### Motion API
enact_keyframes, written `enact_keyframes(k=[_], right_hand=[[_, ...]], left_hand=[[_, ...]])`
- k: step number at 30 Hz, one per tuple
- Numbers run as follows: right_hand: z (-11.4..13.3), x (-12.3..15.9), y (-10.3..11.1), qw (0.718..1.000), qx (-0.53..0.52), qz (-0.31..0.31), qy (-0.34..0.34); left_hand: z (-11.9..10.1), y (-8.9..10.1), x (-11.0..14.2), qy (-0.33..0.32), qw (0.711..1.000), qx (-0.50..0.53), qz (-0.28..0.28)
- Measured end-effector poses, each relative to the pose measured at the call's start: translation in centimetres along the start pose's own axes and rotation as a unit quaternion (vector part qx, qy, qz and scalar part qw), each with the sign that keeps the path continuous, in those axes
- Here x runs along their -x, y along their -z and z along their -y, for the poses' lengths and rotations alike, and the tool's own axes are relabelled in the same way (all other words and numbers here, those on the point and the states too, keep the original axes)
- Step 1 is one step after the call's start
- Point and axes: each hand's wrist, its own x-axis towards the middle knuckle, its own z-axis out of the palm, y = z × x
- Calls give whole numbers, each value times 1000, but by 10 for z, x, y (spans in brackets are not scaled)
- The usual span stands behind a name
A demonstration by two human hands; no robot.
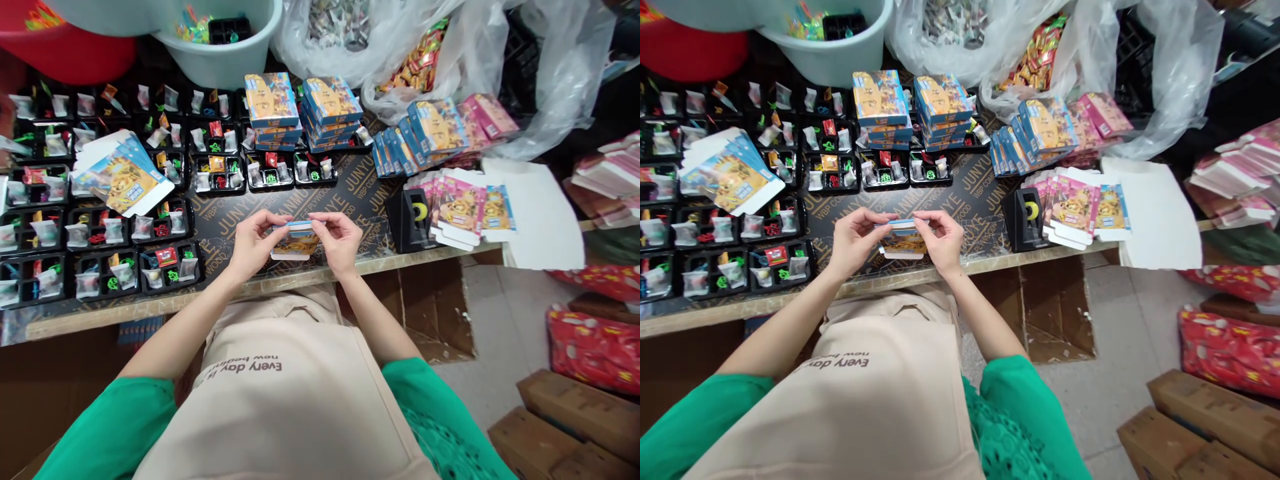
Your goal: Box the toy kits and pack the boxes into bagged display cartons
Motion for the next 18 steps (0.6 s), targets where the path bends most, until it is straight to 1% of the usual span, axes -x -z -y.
enact_keyframes(k=[2, 4, 6, 8, 11, 12, 13, 14, 15, 16, 18], right_hand=[[-2, 0, 5, 1000, -15, 16, 6], [-6, 2, 11, 999, -13, 41, 12], [-10, 5, 15, 997, 4, 68, 32], [-13, 10, 18, 994, 29, 83, 70], [-8, 16, 26, 982, 95, 101, 131], [-6, 17, 33, 976, 128, 104, 144], [-3, 17, 44, 970, 164, 95, 150], [-2, 17, 59, 965, 204, 64, 150], [0, 16, 79, 959, 244, 10, 143], [0, 14, 102, 948, 283, -59, 132], [-2, 12, 153, 909, 357, -187, 102]], left_hand=[[4, 6, 0, -66, 995, -78, 10], [8, 15, 1, -126, 980, -149, 31], [11, 22, 1, -165, 964, -200, 55], [11, 24, -1, -187, 950, -239, 67], [6, 14, -6, -209, 931, -291, 71], [4, 8, -8, -211, 924, -309, 76], [1, 2, -10, -208, 918, -327, 83], [-1, -2, -11, -202, 911, -346, 91], [-3, -6, -13, -194, 905, -366, 101], [-5, -8, -13, -186, 898, -383, 116], [-5, -7, -13, -180, 881, -408, 159]])
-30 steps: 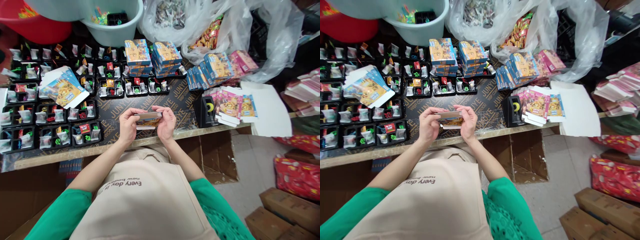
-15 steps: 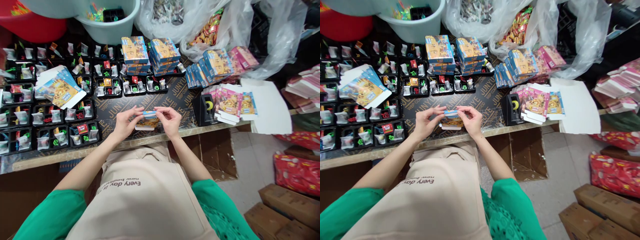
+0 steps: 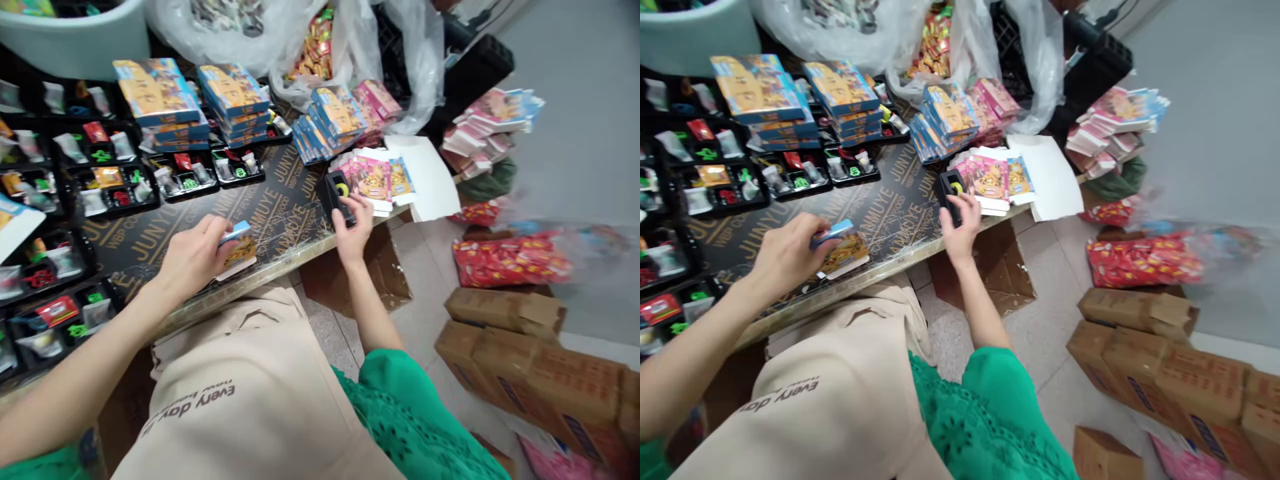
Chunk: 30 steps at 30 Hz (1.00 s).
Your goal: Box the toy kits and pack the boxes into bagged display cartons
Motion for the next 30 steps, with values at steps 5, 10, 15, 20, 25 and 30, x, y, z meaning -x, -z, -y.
enact_keyframes(k=[5, 10, 15, 20, 25, 30], right_hand=[[-75, -25, 52, 981, 160, 83, -74], [-88, -32, 52, 985, 60, 145, -69], [-84, -24, 46, 995, -3, 53, -84], [-89, 1, 45, 969, -130, -34, -209], [-100, 18, 35, 954, -145, -29, -259], [-108, 24, 23, 964, -109, -62, -234]], left_hand=[[8, 0, 13, -36, 998, 13, 50], [5, -2, 23, -88, 996, 7, 8], [0, -5, 22, -163, 983, -55, -55], [-3, -8, 22, -186, 976, -102, -46], [-9, -3, 23, -148, 978, -145, 2], [-11, -10, 29, -98, 984, -146, -37]])
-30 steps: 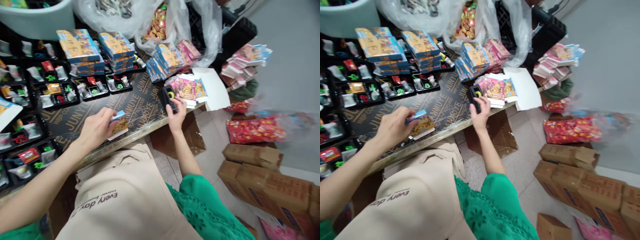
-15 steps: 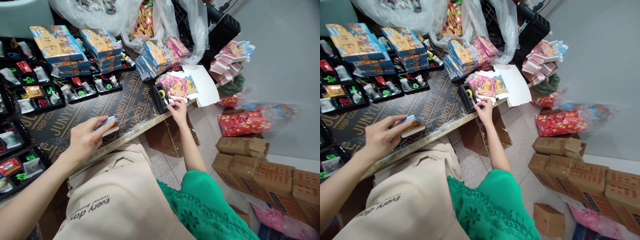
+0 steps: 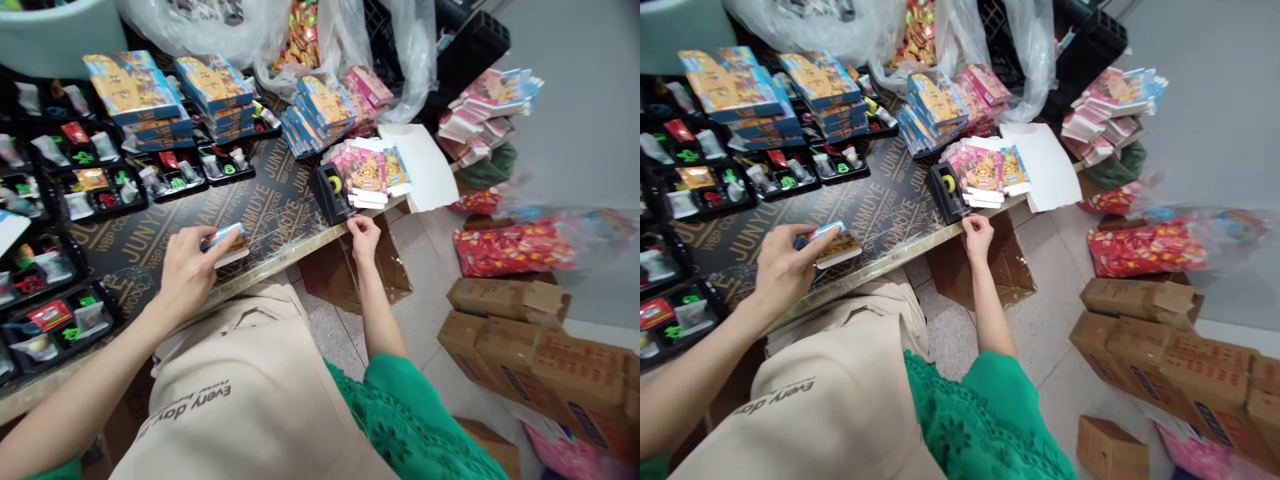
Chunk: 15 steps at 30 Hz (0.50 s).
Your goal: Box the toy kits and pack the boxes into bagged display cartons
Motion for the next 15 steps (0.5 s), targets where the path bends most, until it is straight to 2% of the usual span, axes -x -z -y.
enact_keyframes(k=[3, 7, 9, 11, 12, 13, 14, 15], right_hand=[[-6, 0, -6, 999, -5, -49, 10], [-5, -2, -15, 995, -23, -102, -2], [7, 4, -20, 990, -40, -131, -25], [30, 21, -28, 989, -63, -127, -30], [45, 34, -33, 992, -80, -97, -29], [62, 49, -39, 994, -97, -38, -32], [80, 65, -46, 989, -128, 50, -56], [97, 80, -54, 966, -169, 168, -97]], left_hand=[[-2, -4, -1, 0, 999, 21, -50], [-2, -4, -5, -1, 995, 62, -76], [-1, -3, -6, -5, 995, 74, -70], [1, -2, -5, -8, 995, 85, -58], [1, -1, -5, -9, 994, 91, -55], [2, -1, -4, -10, 994, 97, -54], [3, -2, -4, -11, 993, 103, -56], [3, -2, -3, -12, 992, 109, -60]])
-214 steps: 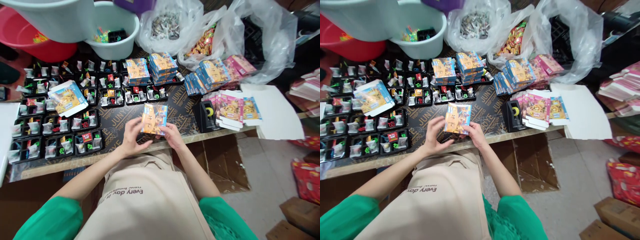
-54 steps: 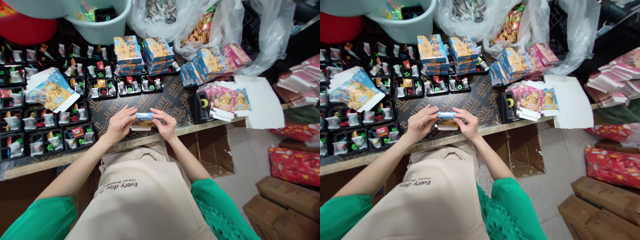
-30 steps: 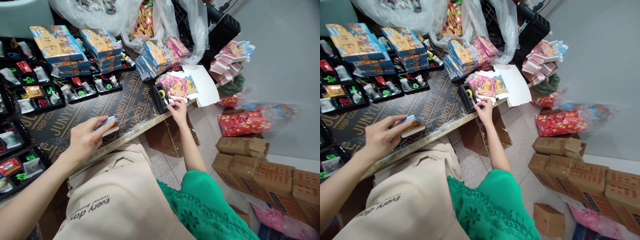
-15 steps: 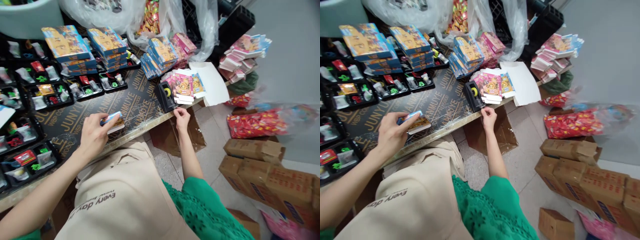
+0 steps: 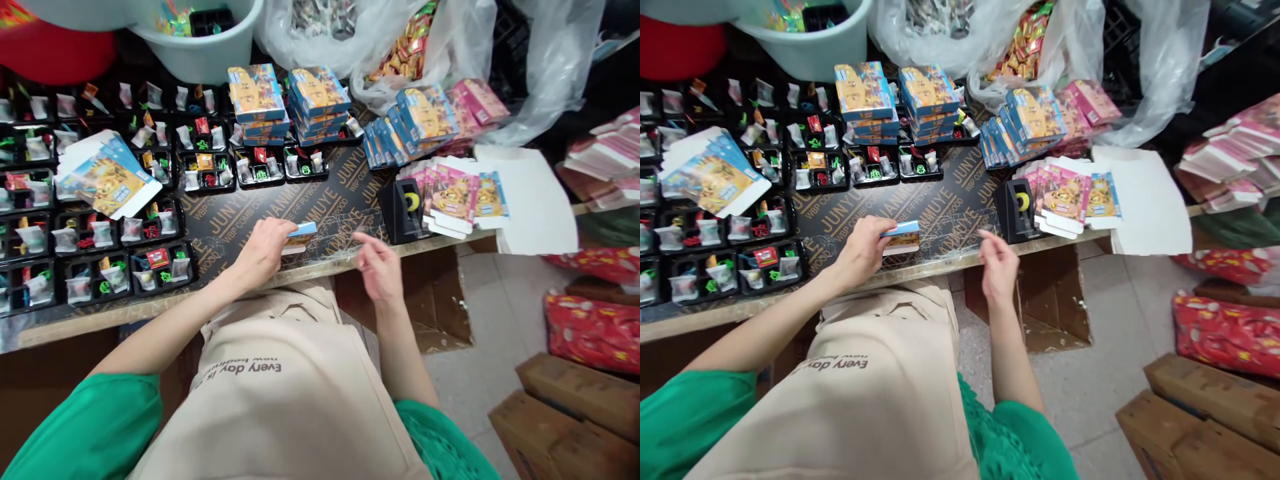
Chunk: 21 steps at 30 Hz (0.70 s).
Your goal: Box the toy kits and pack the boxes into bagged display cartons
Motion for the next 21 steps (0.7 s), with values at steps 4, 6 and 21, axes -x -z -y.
enact_keyframes(k=[4, 6, 21], right_hand=[[28, 37, -63, 925, -143, 315, -158], [33, 40, -82, 889, -190, 367, -196], [32, 19, -86, 945, 45, 322, -26]], left_hand=[[2, -2, 1, 3, 1000, 14, -13], [2, -2, 1, 2, 1000, 18, -16], [-3, -15, -3, 13, 998, -34, -42]])
